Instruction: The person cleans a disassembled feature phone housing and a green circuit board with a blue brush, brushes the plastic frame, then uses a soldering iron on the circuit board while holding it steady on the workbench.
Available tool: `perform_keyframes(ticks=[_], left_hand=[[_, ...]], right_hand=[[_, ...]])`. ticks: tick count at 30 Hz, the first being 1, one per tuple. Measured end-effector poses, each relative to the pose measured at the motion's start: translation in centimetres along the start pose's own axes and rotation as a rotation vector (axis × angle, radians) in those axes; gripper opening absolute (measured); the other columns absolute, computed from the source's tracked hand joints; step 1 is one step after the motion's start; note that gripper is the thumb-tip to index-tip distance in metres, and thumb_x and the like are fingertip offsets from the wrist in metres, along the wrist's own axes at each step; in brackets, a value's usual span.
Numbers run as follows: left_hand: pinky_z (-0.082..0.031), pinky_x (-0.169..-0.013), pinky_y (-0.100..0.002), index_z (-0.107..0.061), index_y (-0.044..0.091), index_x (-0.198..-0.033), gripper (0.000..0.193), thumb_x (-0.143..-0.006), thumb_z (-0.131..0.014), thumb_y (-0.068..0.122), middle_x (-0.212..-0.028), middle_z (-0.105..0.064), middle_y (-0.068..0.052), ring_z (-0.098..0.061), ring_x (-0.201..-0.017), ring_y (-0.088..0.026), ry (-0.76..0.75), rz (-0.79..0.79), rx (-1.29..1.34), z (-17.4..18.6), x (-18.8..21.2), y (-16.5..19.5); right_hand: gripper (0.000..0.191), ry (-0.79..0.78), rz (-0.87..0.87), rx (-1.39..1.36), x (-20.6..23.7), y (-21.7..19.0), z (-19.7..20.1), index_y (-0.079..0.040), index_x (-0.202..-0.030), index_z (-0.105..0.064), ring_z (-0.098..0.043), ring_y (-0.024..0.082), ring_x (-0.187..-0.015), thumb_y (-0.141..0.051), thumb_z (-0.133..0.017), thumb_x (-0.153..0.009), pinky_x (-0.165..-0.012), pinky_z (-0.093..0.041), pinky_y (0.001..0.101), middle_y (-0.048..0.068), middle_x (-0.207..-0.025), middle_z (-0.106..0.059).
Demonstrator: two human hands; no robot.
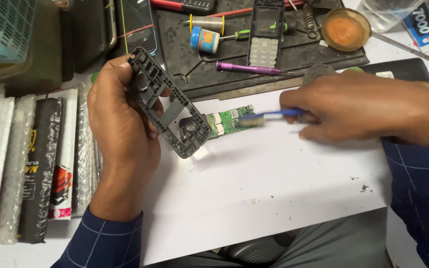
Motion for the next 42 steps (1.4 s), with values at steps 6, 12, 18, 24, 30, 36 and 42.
perform_keyframes(ticks=[6, 12, 18, 24, 30, 36, 42], left_hand=[[-0.036, -0.035, -0.024, -0.057, -0.001, -0.115, 0.026, -0.106, -0.041, 0.017, -0.079, -0.068, -0.013, -0.048, -0.043, -0.010, -0.116, -0.011, -0.034, -1.3, 0.3, -0.1], [-0.052, -0.045, -0.026, -0.052, 0.000, -0.123, 0.026, -0.106, -0.042, 0.016, -0.085, -0.069, -0.013, -0.066, -0.056, -0.016, -0.309, 0.086, -0.079, -3.6, 0.8, -1.3], [-0.062, -0.059, -0.030, -0.046, 0.000, -0.125, 0.024, -0.108, -0.041, 0.015, -0.093, -0.071, -0.017, -0.073, -0.069, -0.021, -0.417, 0.113, -0.032, -4.3, 1.3, -1.8], [-0.066, -0.070, -0.030, -0.044, -0.002, -0.127, 0.023, -0.110, -0.042, 0.015, -0.107, -0.070, -0.018, -0.075, -0.081, -0.020, -0.458, 0.083, -0.010, -4.6, 1.5, -1.7], [-0.066, -0.072, -0.030, -0.046, -0.004, -0.126, 0.026, -0.107, -0.048, 0.014, -0.108, -0.070, -0.017, -0.076, -0.088, -0.019, -0.478, 0.025, -0.068, -5.0, 1.5, -1.2], [-0.057, -0.067, -0.029, -0.062, 0.000, -0.119, 0.033, -0.092, -0.071, 0.017, -0.104, -0.069, -0.011, -0.065, -0.091, -0.017, -0.392, -0.284, -0.653, -5.7, 2.6, 0.6], [-0.044, -0.083, -0.042, -0.074, 0.007, -0.099, 0.031, -0.072, -0.083, 0.019, -0.102, -0.068, -0.007, -0.057, -0.101, -0.028, -0.607, -0.644, -1.147, -8.5, 5.1, 0.9]], right_hand=[[0.033, 0.330, -0.218, -0.034, 0.0, 3.0, 2.5, -0.014, -0.120, -0.066, -0.071, 0.027, -0.067, -0.032, -0.071, -0.092, -0.061, -0.055, 0.0395, 0.011, -0.079, -0.072], [0.032, 0.731, 0.400, -0.821, 0.7, -1.3, 4.0, -0.003, -0.104, -0.072, -0.057, 0.010, -0.062, -0.035, -0.065, -0.102, -0.052, -0.044, 0.0266, 0.003, -0.074, -0.067], [0.051, 0.409, 0.486, -1.261, -1.2, -3.0, 1.2, -0.006, -0.107, -0.074, -0.051, 0.002, -0.052, -0.051, -0.050, -0.105, -0.043, -0.038, 0.0204, 0.000, -0.072, -0.068], [0.056, 0.122, 0.719, -1.442, -0.6, -4.2, 1.5, -0.002, -0.119, -0.067, -0.041, 0.001, -0.045, -0.052, -0.051, -0.099, -0.037, -0.031, 0.0196, 0.010, -0.088, -0.080], [0.037, 0.194, 0.609, -1.448, -0.9, -3.5, 1.6, -0.001, -0.114, -0.066, -0.044, 0.005, -0.049, -0.035, -0.059, -0.101, -0.041, -0.033, 0.0206, 0.011, -0.079, -0.072], [0.026, 0.553, 0.491, -1.495, -0.2, -0.7, 3.3, -0.006, -0.111, -0.064, -0.045, 0.001, -0.052, -0.030, -0.057, -0.107, -0.044, -0.035, 0.0181, 0.006, -0.081, -0.071], [0.026, 0.693, 0.442, -1.383, -0.2, -0.5, 3.5, -0.007, -0.108, -0.066, -0.049, 0.000, -0.054, -0.031, -0.057, -0.109, -0.045, -0.036, 0.0184, 0.001, -0.078, -0.071]])
Point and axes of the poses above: each hand's wrist, its own x-axis away from the middle knuckle, its own z-axis out of the back of the hand, y = z × x, the point moved 8 cm from there along -x, towards the middle knuckle
